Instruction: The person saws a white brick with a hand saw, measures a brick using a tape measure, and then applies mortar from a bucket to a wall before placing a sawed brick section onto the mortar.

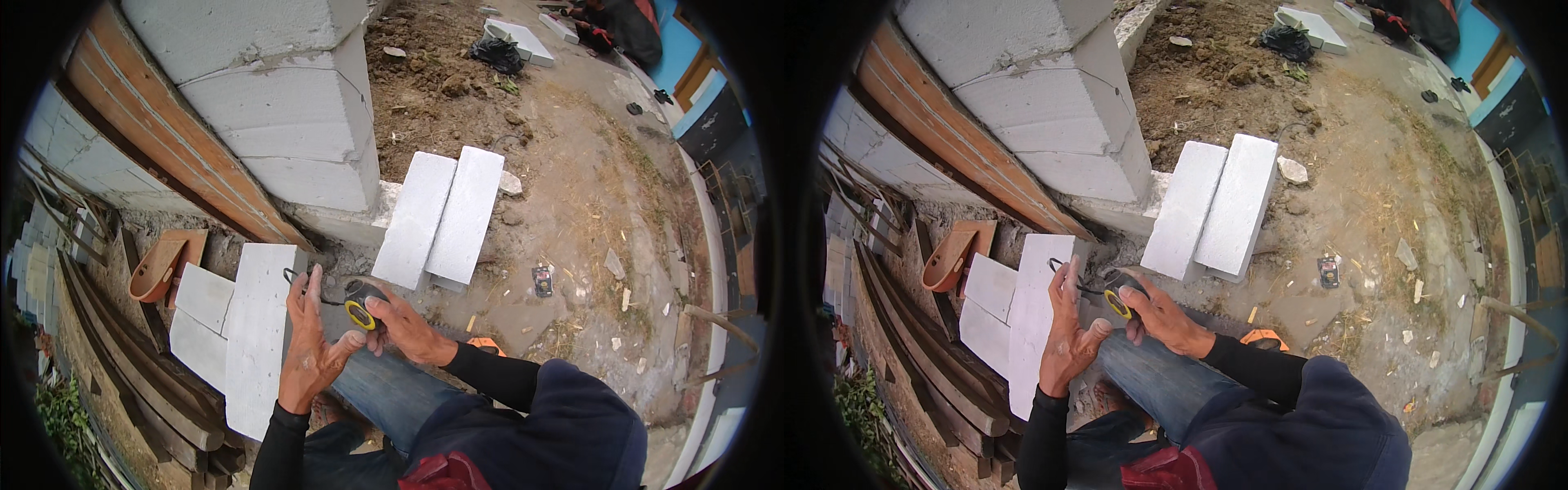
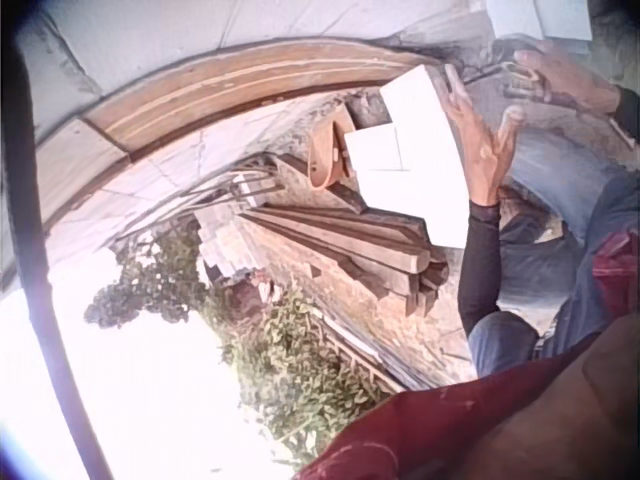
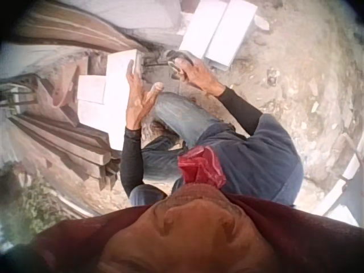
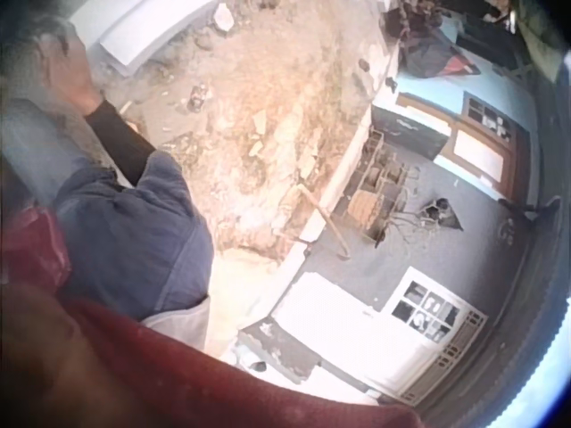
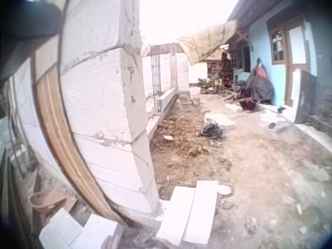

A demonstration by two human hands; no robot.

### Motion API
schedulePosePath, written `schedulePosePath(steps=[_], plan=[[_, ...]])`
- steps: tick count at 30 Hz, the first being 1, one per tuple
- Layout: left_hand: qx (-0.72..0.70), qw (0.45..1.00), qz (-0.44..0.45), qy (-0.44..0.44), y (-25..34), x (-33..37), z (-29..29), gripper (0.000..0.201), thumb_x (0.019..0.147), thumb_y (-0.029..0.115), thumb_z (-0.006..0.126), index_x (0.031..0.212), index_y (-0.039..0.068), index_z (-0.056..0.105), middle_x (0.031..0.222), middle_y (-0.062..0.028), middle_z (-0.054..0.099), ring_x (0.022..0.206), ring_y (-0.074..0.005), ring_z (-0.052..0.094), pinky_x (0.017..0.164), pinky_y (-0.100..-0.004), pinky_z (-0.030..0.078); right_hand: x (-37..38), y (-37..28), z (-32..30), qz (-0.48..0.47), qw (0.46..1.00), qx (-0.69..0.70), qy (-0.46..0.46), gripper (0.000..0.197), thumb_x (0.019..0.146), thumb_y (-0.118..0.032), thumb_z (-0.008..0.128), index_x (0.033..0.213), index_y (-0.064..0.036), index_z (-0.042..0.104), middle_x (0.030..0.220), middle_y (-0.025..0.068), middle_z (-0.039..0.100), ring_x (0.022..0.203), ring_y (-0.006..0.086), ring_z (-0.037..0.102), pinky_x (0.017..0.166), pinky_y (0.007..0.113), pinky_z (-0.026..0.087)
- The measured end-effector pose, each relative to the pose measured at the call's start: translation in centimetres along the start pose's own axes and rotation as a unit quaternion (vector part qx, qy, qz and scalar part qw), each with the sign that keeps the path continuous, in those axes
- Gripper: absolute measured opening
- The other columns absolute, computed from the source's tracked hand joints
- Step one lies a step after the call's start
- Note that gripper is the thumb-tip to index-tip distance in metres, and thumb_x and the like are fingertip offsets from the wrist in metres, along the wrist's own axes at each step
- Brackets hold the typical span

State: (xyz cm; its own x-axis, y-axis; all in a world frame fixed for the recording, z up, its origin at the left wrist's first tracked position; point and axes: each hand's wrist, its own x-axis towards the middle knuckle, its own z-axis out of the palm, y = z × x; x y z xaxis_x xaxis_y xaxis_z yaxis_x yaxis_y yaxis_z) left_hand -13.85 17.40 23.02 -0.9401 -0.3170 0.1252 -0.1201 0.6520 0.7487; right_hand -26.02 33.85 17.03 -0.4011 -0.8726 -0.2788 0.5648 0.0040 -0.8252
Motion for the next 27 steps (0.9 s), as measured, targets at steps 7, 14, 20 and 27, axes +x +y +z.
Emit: schedulePosePath(steps=[7,14,20,27], plan=[[-0.071,0.978,-0.191,0.052,-6.7,-5.3,-4.1,0.078,0.099,0.052,0.058,0.158,0.011,0.029,0.161,-0.0227,0.024,0.141,-0.0403,0.041,0.114,-0.0478,0.040,4.0,-12.1,-14.9,-0.279,0.517,-0.720,0.369,0.063,0.086,-0.041,0.075,0.140,-0.0141,0.056,0.104,0.0126,0.058,0.103,0.0306,0.053,0.084,0.048,0.040],[-0.029,0.915,-0.373,0.151,-11.7,-9.4,-5.8,0.079,0.099,0.059,0.054,0.154,0.004,0.037,0.153,-0.0210,0.041,0.135,-0.0344,0.049,0.108,-0.0417,0.044,5.5,-9.6,-19.1,-0.228,0.496,-0.732,0.407,0.073,0.087,-0.042,0.074,0.150,-0.0188,0.045,0.134,0.0217,0.052,0.124,0.0363,0.047,0.100,0.064,0.032],[0.082,0.891,-0.372,0.246,-14.8,-13.5,-9.7,0.075,0.098,0.054,0.059,0.152,0.004,0.042,0.155,-0.0172,0.042,0.139,-0.0288,0.045,0.111,-0.0384,0.038,-4.8,-1.7,-12.2,-0.297,0.701,-0.597,0.255,0.040,0.088,-0.032,0.072,0.116,-0.0077,0.057,0.106,0.0206,0.055,0.100,0.0387,0.055,0.087,0.053,0.043],[0.051,0.864,-0.424,0.267,-18.6,-16.0,-10.1,0.071,0.099,0.047,0.063,0.149,0.000,0.044,0.151,-0.0197,0.046,0.136,-0.0307,0.047,0.112,-0.0401,0.037,-17.0,26.0,-28.1,0.073,0.581,-0.808,0.067,0.043,0.084,-0.035,0.075,0.118,-0.0110,0.064,0.116,0.0170,0.058,0.110,0.0368,0.057,0.085,0.051,0.049]])
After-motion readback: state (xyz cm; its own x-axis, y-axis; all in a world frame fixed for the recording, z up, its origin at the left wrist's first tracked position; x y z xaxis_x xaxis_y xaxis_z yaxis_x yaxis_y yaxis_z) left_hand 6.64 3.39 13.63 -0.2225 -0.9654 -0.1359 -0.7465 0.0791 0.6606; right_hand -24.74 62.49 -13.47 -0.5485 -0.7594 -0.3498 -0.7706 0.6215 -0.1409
